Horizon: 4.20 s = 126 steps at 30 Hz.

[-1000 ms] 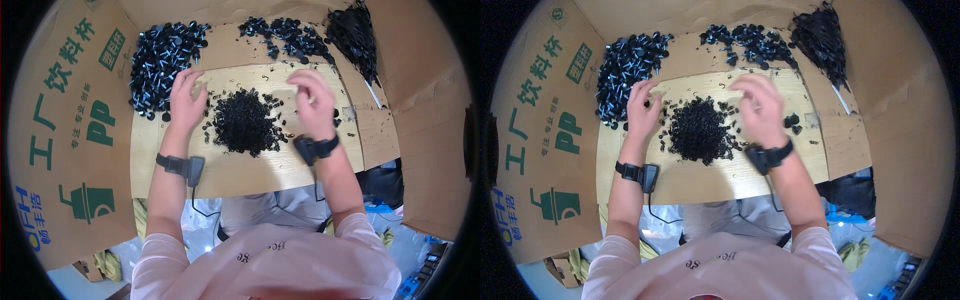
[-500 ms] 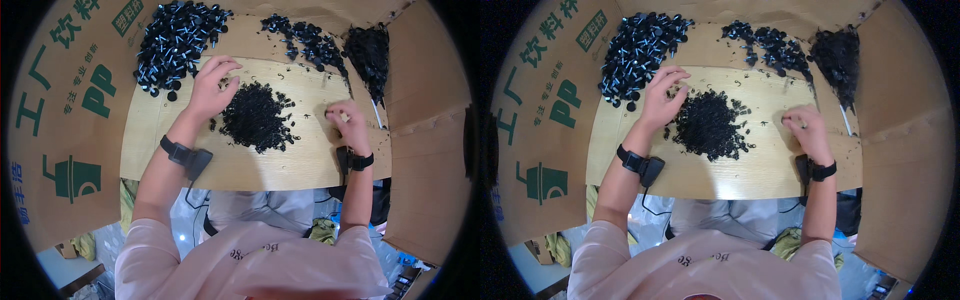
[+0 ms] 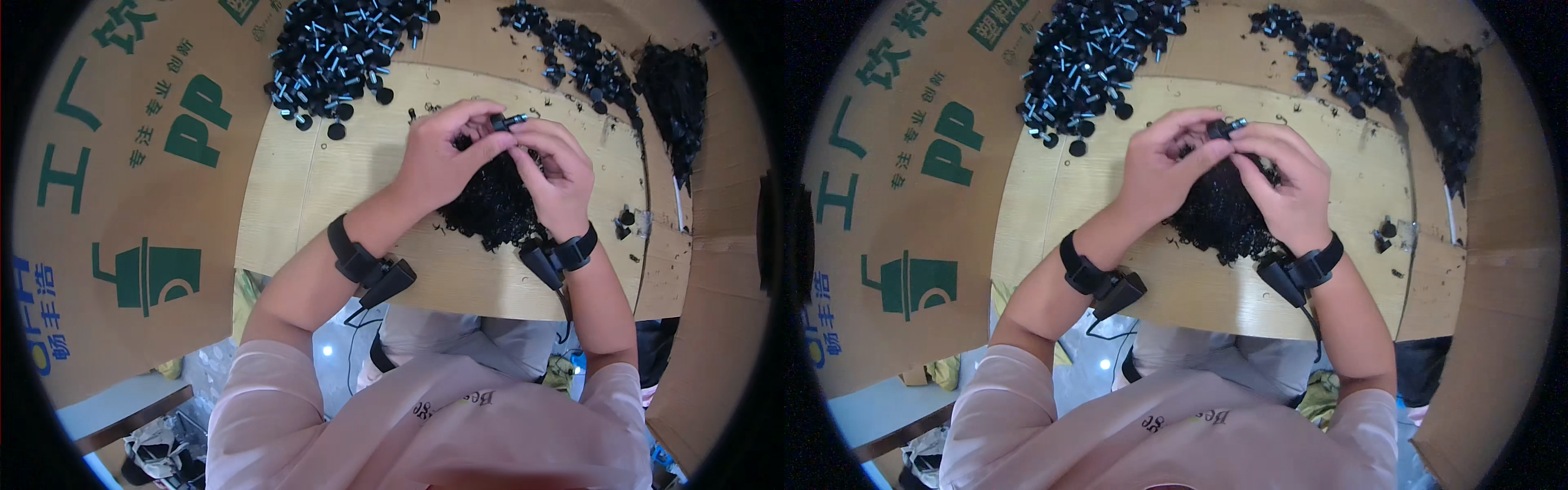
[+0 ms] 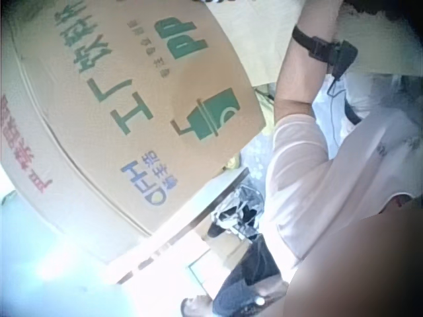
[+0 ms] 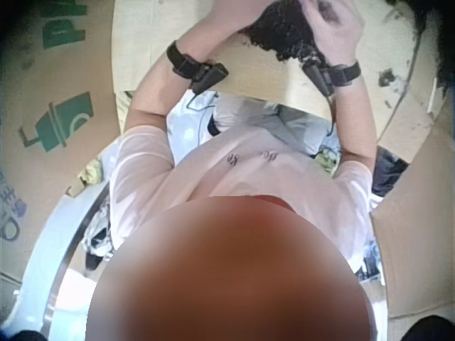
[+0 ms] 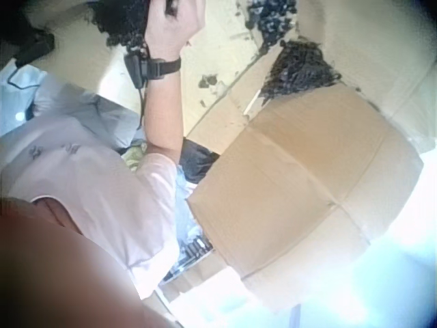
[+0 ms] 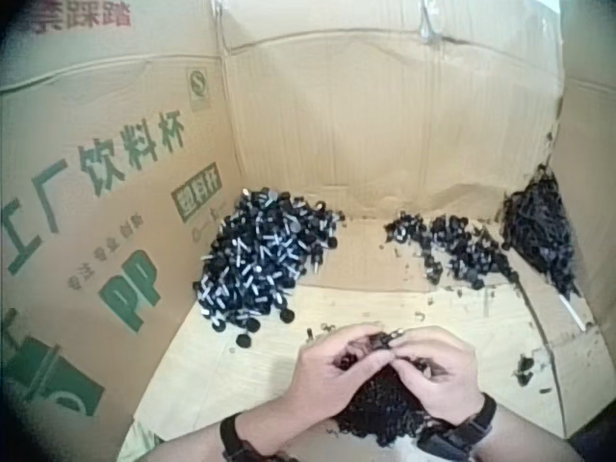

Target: The recorder is assembling small black plastic components by inserting small metal pins or cylinders into them.

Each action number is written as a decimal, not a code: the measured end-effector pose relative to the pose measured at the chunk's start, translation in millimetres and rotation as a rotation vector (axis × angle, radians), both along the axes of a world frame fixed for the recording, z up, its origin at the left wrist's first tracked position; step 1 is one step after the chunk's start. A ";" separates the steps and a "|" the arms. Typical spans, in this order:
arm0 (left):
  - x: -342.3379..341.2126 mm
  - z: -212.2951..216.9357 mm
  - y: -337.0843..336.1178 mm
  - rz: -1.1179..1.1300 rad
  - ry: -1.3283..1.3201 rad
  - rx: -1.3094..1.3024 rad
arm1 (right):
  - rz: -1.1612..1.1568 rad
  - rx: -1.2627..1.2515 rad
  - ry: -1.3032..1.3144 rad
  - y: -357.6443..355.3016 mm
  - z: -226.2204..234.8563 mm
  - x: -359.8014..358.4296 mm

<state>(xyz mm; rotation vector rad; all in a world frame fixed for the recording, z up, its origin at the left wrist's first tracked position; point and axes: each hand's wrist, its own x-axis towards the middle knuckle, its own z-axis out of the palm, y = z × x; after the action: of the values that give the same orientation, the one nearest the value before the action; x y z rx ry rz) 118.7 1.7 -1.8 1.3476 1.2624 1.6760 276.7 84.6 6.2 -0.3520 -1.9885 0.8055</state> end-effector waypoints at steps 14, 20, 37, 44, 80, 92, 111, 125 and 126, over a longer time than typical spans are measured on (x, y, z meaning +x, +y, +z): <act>-2.2 -6.1 2.4 0.042 0.267 -0.045 | 0.078 -0.469 -0.052 6.6 -16.1 7.1; 0.7 3.8 -1.0 0.014 0.258 -0.215 | 0.059 -0.364 -0.172 5.0 -8.8 9.2; 11.7 -1.1 1.2 -0.081 -0.144 -0.170 | -0.057 -0.132 -0.167 7.1 -8.2 7.4; 11.5 -5.7 1.1 -0.030 -0.058 -0.158 | -0.069 -0.162 -0.157 4.5 -8.1 4.7; -2.6 0.0 1.6 0.143 0.704 0.371 | 0.134 -0.718 0.092 6.7 -8.8 6.7; 2.1 4.0 1.4 0.093 0.714 0.323 | 0.083 -0.497 -0.155 6.4 -4.3 15.3; 0.3 -7.2 7.4 0.172 0.598 0.448 | 0.719 -1.229 0.004 22.5 -9.9 19.9; -0.2 -12.2 2.2 0.256 0.416 0.204 | 0.253 -0.612 -0.072 8.4 -12.4 12.6; -0.1 -12.4 2.4 0.254 0.419 0.197 | 0.221 -0.604 -0.102 7.8 -11.8 13.2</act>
<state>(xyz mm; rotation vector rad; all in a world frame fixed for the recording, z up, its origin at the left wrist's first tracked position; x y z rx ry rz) 118.6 4.1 -14.2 1.7878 1.5921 1.7836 289.9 92.4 -5.7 -0.5309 -1.8614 1.5603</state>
